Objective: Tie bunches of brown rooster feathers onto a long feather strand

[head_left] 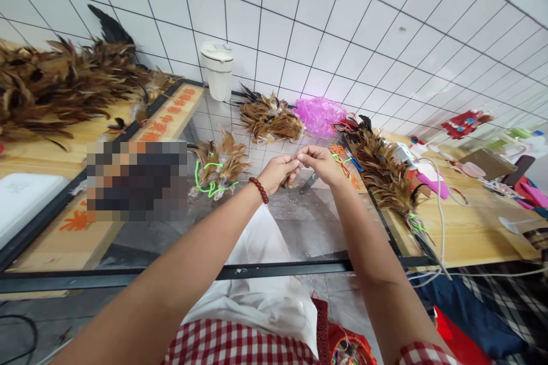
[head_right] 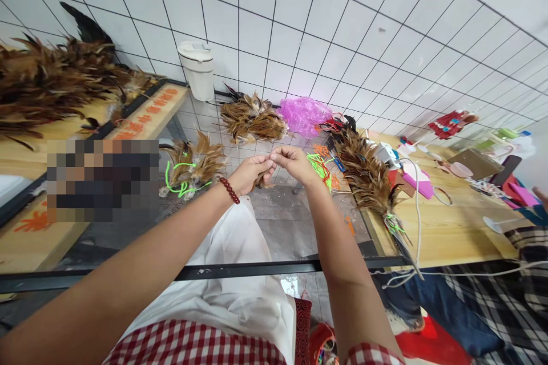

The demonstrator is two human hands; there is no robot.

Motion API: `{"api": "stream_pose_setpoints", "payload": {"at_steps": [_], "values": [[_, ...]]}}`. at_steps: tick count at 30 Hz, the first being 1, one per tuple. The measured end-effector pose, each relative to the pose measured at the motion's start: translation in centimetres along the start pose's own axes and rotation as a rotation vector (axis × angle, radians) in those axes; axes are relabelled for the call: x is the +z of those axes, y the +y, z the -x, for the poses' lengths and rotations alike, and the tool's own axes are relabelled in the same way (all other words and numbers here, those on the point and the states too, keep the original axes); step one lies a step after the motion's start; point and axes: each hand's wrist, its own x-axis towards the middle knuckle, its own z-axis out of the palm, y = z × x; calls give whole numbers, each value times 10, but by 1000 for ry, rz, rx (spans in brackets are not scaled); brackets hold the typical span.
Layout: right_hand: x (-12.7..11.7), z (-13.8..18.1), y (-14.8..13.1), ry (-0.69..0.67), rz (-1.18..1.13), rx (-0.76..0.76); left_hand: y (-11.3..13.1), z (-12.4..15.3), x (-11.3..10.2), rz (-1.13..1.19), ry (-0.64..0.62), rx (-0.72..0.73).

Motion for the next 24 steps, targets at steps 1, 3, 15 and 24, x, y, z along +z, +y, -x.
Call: {"api": "stream_pose_setpoints", "payload": {"at_steps": [1, 3, 15, 24], "values": [[2, -1, 1, 32, 1, -12, -1, 0, 0, -6, 1, 4], [4, -3, 3, 77, 12, -32, -2, -1, -1, -19, 14, 13], [-16, 4, -4, 118, 728, -324, -12, -16, -14, -412, 312, 253], [-15, 2, -4, 41, 616, -533, -1, -6, -7, -632, 0, 78]]}}
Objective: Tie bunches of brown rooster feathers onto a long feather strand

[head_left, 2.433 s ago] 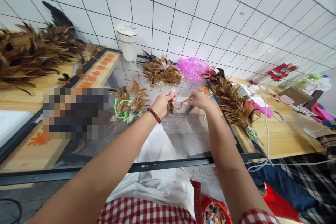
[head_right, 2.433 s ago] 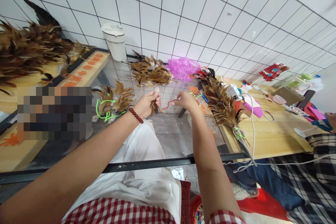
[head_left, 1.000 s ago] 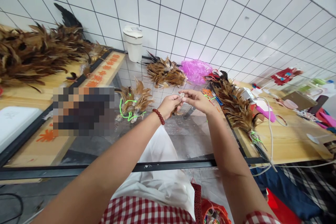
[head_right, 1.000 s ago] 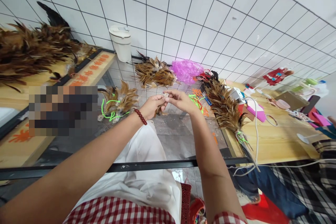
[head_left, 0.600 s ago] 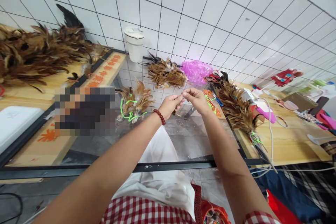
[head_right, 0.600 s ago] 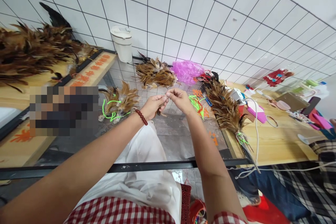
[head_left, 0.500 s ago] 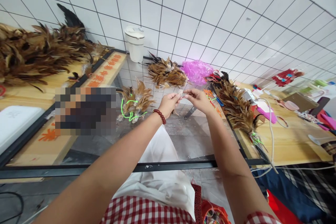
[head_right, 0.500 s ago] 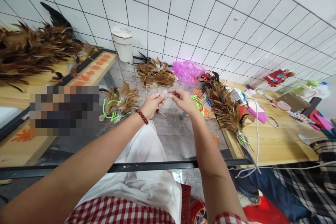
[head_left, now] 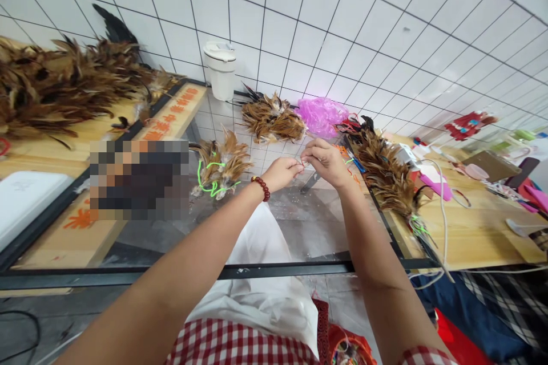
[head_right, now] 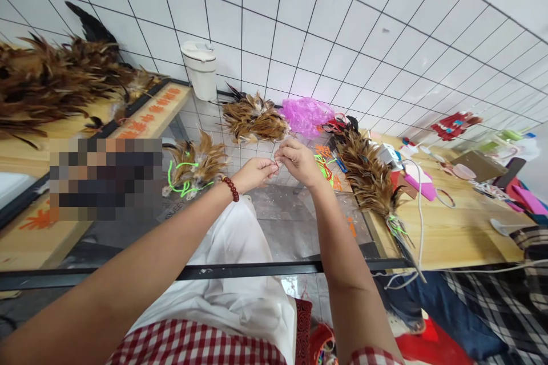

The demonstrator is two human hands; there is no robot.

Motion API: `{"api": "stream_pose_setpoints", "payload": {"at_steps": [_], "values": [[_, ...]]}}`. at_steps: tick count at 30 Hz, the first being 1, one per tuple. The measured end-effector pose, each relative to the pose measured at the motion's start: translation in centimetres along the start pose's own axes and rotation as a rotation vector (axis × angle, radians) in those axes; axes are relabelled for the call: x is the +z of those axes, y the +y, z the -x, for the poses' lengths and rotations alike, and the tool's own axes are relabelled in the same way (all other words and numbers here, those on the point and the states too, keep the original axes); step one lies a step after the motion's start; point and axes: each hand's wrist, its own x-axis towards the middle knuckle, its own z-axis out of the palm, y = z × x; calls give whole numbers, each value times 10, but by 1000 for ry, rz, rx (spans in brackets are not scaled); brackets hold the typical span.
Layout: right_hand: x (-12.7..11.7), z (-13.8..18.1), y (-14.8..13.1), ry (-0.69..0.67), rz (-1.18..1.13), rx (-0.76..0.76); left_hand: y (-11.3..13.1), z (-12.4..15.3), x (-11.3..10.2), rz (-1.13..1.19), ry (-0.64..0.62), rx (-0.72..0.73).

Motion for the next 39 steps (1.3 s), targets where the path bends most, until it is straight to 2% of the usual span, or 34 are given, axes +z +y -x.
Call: {"api": "stream_pose_setpoints", "payload": {"at_steps": [6, 8, 12, 16, 18, 21, 23, 26, 29, 33, 37, 39], "values": [[-1, 1, 2, -44, -259, 109, 5, 6, 2, 70, -252, -34], [1, 2, 5, -59, -298, 192, 8, 9, 3, 136, -266, -46], [1, 6, 9, -32, -235, 362, 12, 11, 1, 412, -142, -38], [-2, 6, 2, -109, -181, 334, 9, 5, -3, 574, 27, -40], [-4, 3, -5, -172, -172, 258, 5, 2, -4, 517, 119, -51], [-5, -1, -15, -186, -125, 126, 1, -1, -2, 229, 234, -1], [-7, -3, -17, -142, -93, 71, 0, 0, -1, -1, 205, 92], [-10, -3, -12, -91, -111, 81, 0, 3, 0, -194, 30, 213], [-9, 0, -1, -107, -193, 178, 1, 6, 1, -207, -54, 277], [-5, 5, 10, -45, -315, 336, 2, 6, 2, -117, -31, 281], [-9, 5, 7, 97, -389, 361, 3, 5, 1, -13, 27, 172], [-13, 4, 3, 92, -392, 330, 5, 5, 2, 107, 82, 69]]}}
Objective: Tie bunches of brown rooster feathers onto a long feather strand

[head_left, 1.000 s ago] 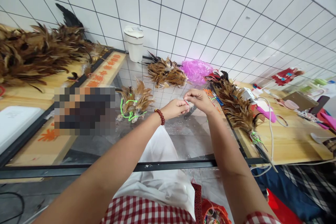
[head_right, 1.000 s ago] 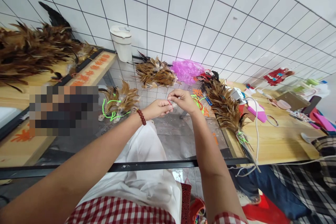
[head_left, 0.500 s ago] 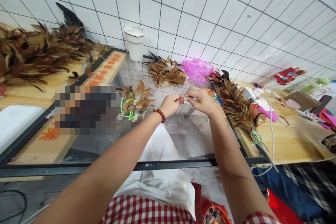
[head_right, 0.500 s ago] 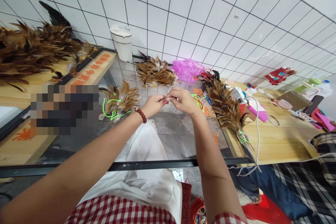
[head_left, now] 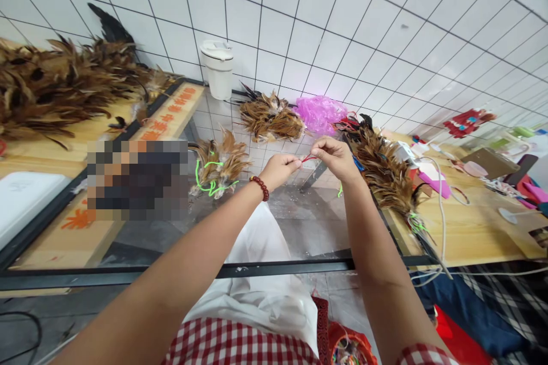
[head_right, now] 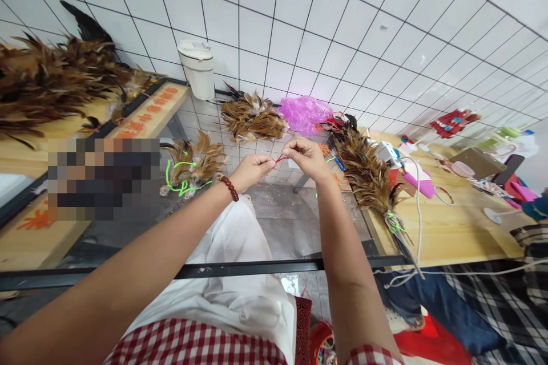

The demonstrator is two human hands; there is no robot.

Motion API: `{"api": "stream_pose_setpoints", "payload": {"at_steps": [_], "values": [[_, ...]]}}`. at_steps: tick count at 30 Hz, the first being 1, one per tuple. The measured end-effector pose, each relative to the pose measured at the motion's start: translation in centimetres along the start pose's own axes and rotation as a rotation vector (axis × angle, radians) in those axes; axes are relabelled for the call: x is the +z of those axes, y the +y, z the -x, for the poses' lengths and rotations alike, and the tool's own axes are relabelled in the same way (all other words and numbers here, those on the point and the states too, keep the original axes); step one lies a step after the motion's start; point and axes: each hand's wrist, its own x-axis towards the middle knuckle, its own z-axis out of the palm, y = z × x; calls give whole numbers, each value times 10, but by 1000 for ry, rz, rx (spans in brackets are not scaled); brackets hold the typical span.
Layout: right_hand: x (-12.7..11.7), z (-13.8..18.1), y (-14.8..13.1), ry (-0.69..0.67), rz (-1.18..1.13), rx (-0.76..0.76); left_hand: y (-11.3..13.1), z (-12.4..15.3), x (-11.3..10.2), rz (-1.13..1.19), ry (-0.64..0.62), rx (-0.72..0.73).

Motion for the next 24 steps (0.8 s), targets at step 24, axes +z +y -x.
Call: {"api": "stream_pose_setpoints", "payload": {"at_steps": [24], "values": [[9, -2, 16, 71, 128, 71, 5, 2, -10, 867, -149, -210]]}}
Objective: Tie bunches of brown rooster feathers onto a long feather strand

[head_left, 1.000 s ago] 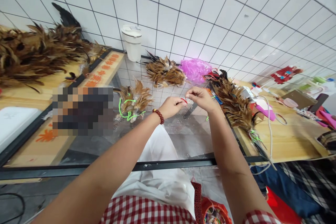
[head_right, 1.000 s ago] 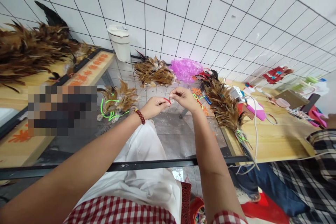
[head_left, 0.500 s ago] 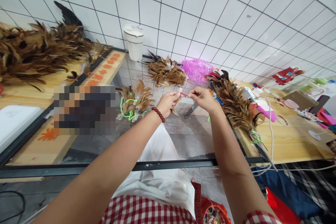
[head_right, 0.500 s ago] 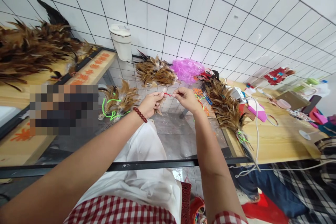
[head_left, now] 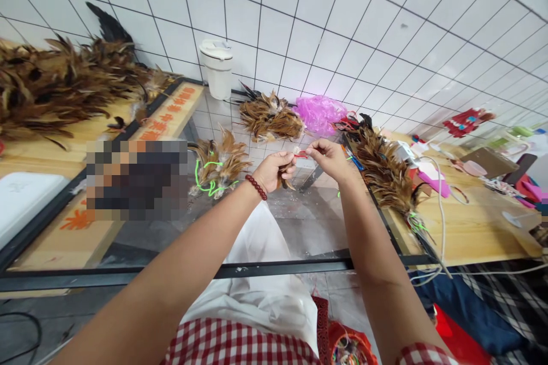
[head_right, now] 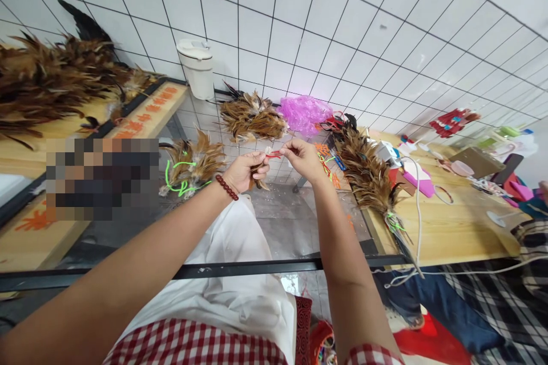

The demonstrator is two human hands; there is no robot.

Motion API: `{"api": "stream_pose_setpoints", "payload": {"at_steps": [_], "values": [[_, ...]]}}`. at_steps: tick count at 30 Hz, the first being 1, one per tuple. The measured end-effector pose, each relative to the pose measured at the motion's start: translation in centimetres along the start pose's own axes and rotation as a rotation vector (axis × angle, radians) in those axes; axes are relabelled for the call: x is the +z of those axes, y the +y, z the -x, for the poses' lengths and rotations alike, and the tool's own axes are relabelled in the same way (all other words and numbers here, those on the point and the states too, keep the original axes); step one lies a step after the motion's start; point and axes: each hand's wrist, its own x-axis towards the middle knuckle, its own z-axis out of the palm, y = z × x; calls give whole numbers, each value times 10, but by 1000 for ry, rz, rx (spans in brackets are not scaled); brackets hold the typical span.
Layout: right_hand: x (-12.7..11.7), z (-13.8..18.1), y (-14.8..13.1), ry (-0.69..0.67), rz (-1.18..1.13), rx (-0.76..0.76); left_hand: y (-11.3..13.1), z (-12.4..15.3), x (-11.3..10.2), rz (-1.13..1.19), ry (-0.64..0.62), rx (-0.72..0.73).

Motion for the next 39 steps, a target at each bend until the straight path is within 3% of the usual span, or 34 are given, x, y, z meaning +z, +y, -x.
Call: {"api": "stream_pose_setpoints", "payload": {"at_steps": [7, 15, 19, 25, 29, 39], "values": [[2, 0, -4, -1, 99, 58, 7, 7, 4, 38, -79, -77], [17, 1, -5, -103, 176, 30, 8, 7, 6, 53, -24, -52], [10, 1, -5, -79, 222, 62, 5, 1, 1, 71, -18, -9], [-1, -1, 0, 15, 165, 79, -3, -5, -1, -32, 123, 70], [0, -2, 4, 77, 119, 92, -4, -4, 2, -53, 90, 59], [18, 2, -2, -69, 198, 103, 0, -2, 2, 52, 75, 84]]}}
